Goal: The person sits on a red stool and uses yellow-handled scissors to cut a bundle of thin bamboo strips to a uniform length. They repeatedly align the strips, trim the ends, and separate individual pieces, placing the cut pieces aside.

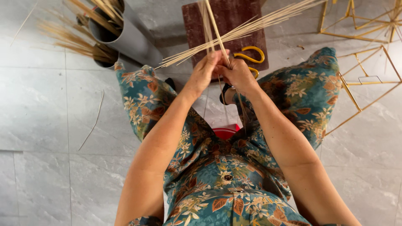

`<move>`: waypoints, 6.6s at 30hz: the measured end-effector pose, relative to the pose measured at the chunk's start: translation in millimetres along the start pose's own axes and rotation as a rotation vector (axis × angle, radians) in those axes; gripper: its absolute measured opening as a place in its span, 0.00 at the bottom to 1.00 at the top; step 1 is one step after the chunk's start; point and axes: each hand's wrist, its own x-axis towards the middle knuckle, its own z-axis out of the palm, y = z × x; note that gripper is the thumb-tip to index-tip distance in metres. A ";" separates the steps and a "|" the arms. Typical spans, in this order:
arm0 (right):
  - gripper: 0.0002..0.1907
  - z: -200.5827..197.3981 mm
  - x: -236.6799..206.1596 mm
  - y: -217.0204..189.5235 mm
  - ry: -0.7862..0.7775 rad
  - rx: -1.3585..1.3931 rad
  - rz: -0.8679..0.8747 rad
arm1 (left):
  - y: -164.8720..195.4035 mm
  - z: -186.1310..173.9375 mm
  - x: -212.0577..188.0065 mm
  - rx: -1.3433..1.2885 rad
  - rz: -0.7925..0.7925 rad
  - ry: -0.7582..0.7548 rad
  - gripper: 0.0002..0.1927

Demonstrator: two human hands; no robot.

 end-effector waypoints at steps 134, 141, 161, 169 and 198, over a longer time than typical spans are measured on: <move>0.17 -100.3 -30.1 44.3 0.051 -0.974 -0.140 | -26.5 -76.0 78.9 1.542 -0.038 0.091 0.18; 0.21 -108.1 -23.8 65.5 0.020 -1.010 -0.141 | -36.6 -69.4 96.0 1.689 -0.270 0.165 0.35; 0.17 -145.6 -58.0 28.5 -0.017 -0.754 -0.214 | 3.5 -48.1 94.6 0.728 -0.478 -0.104 0.11; 0.15 -143.8 -47.1 8.4 0.189 -0.585 -0.405 | 37.0 14.6 73.8 0.215 -0.044 -0.252 0.11; 0.07 -71.8 66.5 -143.6 0.140 -0.542 -0.583 | 55.3 -5.6 87.7 0.475 0.412 0.065 0.11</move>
